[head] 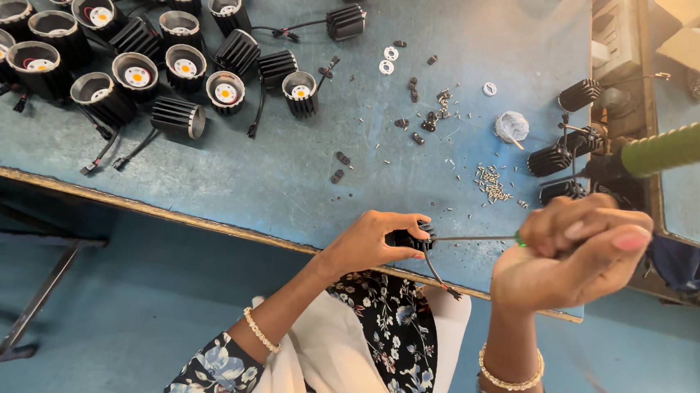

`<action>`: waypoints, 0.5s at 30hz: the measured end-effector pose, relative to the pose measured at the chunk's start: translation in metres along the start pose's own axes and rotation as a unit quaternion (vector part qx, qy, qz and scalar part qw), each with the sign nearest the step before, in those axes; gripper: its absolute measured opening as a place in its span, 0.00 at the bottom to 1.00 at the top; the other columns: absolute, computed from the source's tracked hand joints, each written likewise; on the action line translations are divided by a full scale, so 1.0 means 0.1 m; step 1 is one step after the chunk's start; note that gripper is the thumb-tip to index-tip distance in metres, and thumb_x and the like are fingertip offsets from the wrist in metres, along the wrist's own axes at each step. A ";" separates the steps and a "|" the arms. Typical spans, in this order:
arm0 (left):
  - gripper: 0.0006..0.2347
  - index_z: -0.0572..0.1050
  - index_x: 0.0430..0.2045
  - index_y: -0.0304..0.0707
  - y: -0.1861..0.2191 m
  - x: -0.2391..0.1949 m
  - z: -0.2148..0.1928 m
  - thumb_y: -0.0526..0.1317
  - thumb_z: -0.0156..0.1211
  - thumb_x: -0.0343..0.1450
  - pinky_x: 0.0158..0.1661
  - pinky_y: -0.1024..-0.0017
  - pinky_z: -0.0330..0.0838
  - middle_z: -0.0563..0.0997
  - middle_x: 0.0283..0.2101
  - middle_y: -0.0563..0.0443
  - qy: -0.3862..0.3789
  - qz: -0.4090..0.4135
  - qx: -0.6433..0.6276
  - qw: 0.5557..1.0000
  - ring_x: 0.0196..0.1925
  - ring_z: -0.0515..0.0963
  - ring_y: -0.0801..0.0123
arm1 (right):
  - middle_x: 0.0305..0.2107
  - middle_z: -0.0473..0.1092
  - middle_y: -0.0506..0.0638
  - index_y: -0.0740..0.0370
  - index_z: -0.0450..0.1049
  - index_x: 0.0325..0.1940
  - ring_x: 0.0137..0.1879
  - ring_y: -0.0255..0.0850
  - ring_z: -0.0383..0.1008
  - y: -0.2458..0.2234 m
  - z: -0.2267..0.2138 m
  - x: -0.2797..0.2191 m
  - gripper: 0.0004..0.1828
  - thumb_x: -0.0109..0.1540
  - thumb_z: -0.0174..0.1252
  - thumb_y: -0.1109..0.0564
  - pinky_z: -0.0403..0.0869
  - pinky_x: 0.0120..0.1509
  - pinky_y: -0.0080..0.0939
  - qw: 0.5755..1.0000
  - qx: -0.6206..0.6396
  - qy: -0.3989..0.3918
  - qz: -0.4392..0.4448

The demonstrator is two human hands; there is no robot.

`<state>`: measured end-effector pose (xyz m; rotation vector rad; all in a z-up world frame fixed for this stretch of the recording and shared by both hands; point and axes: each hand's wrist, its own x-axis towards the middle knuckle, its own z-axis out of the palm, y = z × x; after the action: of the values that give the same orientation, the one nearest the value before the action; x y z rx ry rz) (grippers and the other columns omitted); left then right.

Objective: The person assembles a lighting component by inserting wires into a black housing, positioning a circuit board, and securing the assembly using a manual screwdriver and a powered screwdriver.

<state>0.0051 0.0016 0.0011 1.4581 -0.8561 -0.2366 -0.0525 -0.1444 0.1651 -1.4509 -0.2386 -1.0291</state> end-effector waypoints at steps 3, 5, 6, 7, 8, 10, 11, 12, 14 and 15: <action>0.22 0.76 0.53 0.37 -0.01 -0.01 0.01 0.41 0.73 0.65 0.57 0.68 0.76 0.87 0.45 0.51 0.001 -0.009 0.002 1.000 0.52 0.86 0.65 | 0.15 0.46 0.41 0.56 0.54 0.30 0.17 0.26 0.41 0.14 -0.27 0.14 0.24 0.74 0.47 0.43 0.42 0.17 0.31 0.981 0.140 -0.104 0.085; 0.22 0.76 0.53 0.38 0.01 0.00 -0.01 0.41 0.73 0.65 0.57 0.68 0.76 0.87 0.46 0.51 -0.001 -0.006 0.004 1.000 0.52 0.86 0.66 | 0.11 0.47 0.40 0.56 0.57 0.25 0.16 0.27 0.43 0.30 -0.43 0.43 0.25 0.74 0.47 0.45 0.44 0.16 0.33 0.900 0.315 -0.244 0.177; 0.22 0.76 0.54 0.38 0.02 0.00 -0.01 0.41 0.72 0.65 0.57 0.68 0.75 0.87 0.46 0.51 -0.001 -0.007 0.002 1.000 0.53 0.86 0.66 | 0.09 0.47 0.41 0.56 0.59 0.23 0.16 0.28 0.44 0.36 -0.48 0.51 0.26 0.73 0.46 0.45 0.46 0.16 0.34 0.825 0.411 -0.319 0.220; 0.22 0.76 0.54 0.38 0.03 0.00 -0.01 0.41 0.72 0.65 0.57 0.68 0.75 0.87 0.46 0.51 -0.002 -0.009 0.000 1.000 0.53 0.86 0.66 | 0.10 0.46 0.40 0.57 0.58 0.26 0.16 0.28 0.44 0.37 -0.53 0.52 0.24 0.75 0.46 0.46 0.47 0.18 0.35 0.841 0.381 -0.308 0.228; 0.22 0.76 0.54 0.38 0.04 0.01 -0.01 0.41 0.72 0.65 0.57 0.68 0.75 0.87 0.46 0.52 -0.003 -0.011 -0.001 1.000 0.53 0.86 0.66 | 0.11 0.46 0.40 0.57 0.58 0.29 0.16 0.28 0.43 0.36 -0.57 0.52 0.23 0.76 0.46 0.46 0.48 0.20 0.36 0.855 0.351 -0.299 0.238; 0.23 0.76 0.54 0.39 0.05 0.01 -0.01 0.41 0.73 0.65 0.58 0.68 0.75 0.87 0.45 0.52 -0.004 -0.016 -0.003 1.000 0.53 0.86 0.66 | 0.14 0.45 0.41 0.59 0.58 0.34 0.17 0.29 0.43 0.34 -0.54 0.49 0.21 0.78 0.45 0.47 0.49 0.23 0.36 0.906 0.278 -0.234 0.218; 0.23 0.76 0.54 0.39 0.05 0.01 -0.02 0.41 0.73 0.65 0.57 0.68 0.75 0.87 0.46 0.52 -0.005 -0.019 -0.003 1.000 0.53 0.86 0.66 | 0.16 0.45 0.42 0.61 0.58 0.35 0.19 0.30 0.43 0.33 -0.49 0.41 0.21 0.78 0.44 0.47 0.49 0.24 0.36 0.938 0.234 -0.176 0.186; 0.22 0.76 0.54 0.39 0.05 0.01 -0.02 0.41 0.73 0.65 0.57 0.68 0.75 0.87 0.46 0.52 -0.007 -0.023 -0.004 1.000 0.53 0.86 0.66 | 0.18 0.45 0.44 0.62 0.57 0.36 0.20 0.31 0.43 0.31 -0.43 0.31 0.21 0.79 0.43 0.48 0.49 0.26 0.37 0.963 0.189 -0.117 0.152; 0.22 0.76 0.54 0.39 0.05 0.01 -0.01 0.41 0.73 0.65 0.57 0.68 0.75 0.87 0.46 0.52 -0.008 -0.027 -0.002 1.000 0.53 0.85 0.66 | 0.23 0.45 0.47 0.65 0.57 0.38 0.23 0.33 0.43 0.28 -0.32 0.12 0.21 0.81 0.42 0.50 0.49 0.28 0.37 0.992 0.096 0.003 0.079; 0.22 0.76 0.54 0.39 0.04 0.01 -0.01 0.42 0.73 0.65 0.57 0.68 0.75 0.87 0.46 0.52 -0.008 -0.028 0.000 1.000 0.53 0.85 0.66 | 0.22 0.45 0.46 0.65 0.57 0.37 0.23 0.31 0.42 0.25 -0.31 0.10 0.22 0.81 0.42 0.49 0.49 0.27 0.35 0.995 0.076 0.019 0.059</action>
<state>0.0048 0.0021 0.0053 1.4843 -0.8292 -0.2917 -0.0427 -0.1808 0.1488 -1.2920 -0.1966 -0.9224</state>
